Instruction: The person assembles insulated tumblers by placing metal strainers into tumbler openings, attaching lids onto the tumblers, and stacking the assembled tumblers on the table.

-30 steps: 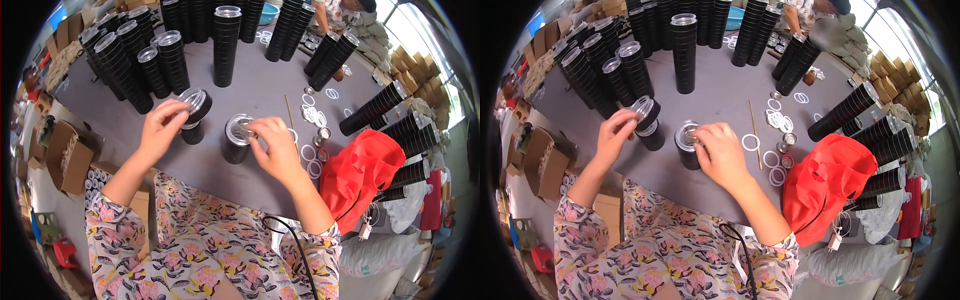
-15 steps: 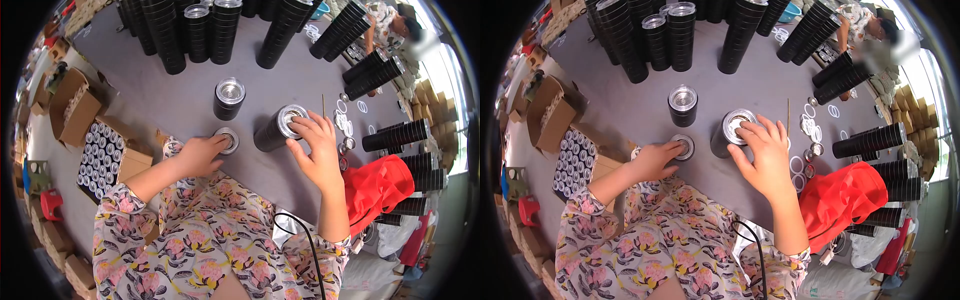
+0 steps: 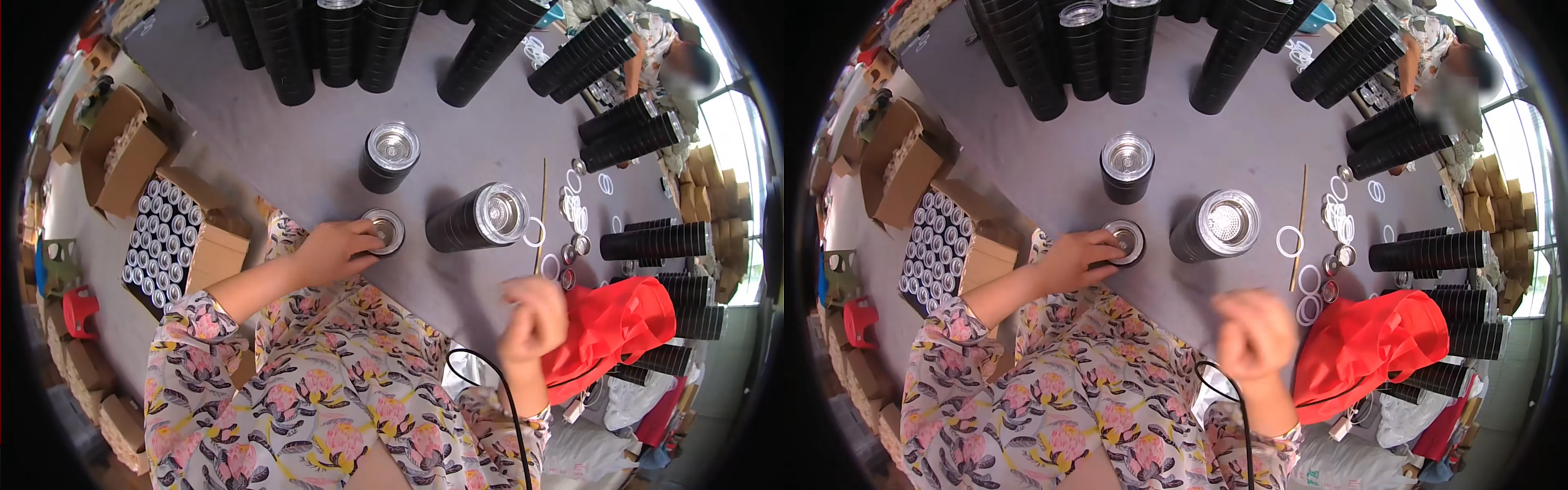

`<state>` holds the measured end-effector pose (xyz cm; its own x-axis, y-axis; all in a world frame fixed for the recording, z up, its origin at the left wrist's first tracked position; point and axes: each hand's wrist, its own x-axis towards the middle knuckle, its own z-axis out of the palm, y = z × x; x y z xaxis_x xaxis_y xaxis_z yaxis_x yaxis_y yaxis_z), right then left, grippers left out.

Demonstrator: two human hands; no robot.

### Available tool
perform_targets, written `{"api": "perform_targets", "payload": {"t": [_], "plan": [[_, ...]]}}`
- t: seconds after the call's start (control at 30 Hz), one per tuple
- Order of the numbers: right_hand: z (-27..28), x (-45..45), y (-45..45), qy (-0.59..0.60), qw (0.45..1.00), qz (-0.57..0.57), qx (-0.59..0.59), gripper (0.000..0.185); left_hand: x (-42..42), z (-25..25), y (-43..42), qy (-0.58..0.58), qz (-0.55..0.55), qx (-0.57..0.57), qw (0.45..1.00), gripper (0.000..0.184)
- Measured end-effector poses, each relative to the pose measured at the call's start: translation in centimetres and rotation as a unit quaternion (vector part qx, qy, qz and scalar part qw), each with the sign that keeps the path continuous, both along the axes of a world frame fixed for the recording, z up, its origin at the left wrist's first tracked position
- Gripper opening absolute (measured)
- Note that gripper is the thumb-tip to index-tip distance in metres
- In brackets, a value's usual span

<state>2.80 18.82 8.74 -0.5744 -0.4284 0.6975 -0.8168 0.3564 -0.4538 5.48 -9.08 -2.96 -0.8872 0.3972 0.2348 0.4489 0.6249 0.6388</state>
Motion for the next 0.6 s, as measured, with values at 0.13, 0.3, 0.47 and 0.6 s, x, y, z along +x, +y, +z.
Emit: {"api": "perform_targets", "payload": {"t": [0.13, 0.3, 0.47, 0.6], "plan": [[-7.8, 3.5, -4.4, -0.543, 0.826, 0.090, -0.121, 0.065, 2.5, 0.7, 2.3, -0.154, 0.055, 0.353, 0.921, 0.032], [-9.1, 2.6, -8.0, -0.627, 0.735, 0.144, -0.215, 0.078, 5.3, -1.0, 5.3, -0.293, 0.018, 0.687, 0.665, 0.037], [-7.6, 2.2, -9.4, -0.121, 0.983, -0.010, 0.138, 0.082, 5.2, -1.7, 5.0, -0.377, 0.023, 0.821, 0.428, 0.051], [-6.6, 1.6, -8.7, -0.202, 0.958, -0.008, 0.202, 0.082, 4.3, -3.4, 5.0, -0.355, -0.040, 0.805, 0.474, 0.044]]}}
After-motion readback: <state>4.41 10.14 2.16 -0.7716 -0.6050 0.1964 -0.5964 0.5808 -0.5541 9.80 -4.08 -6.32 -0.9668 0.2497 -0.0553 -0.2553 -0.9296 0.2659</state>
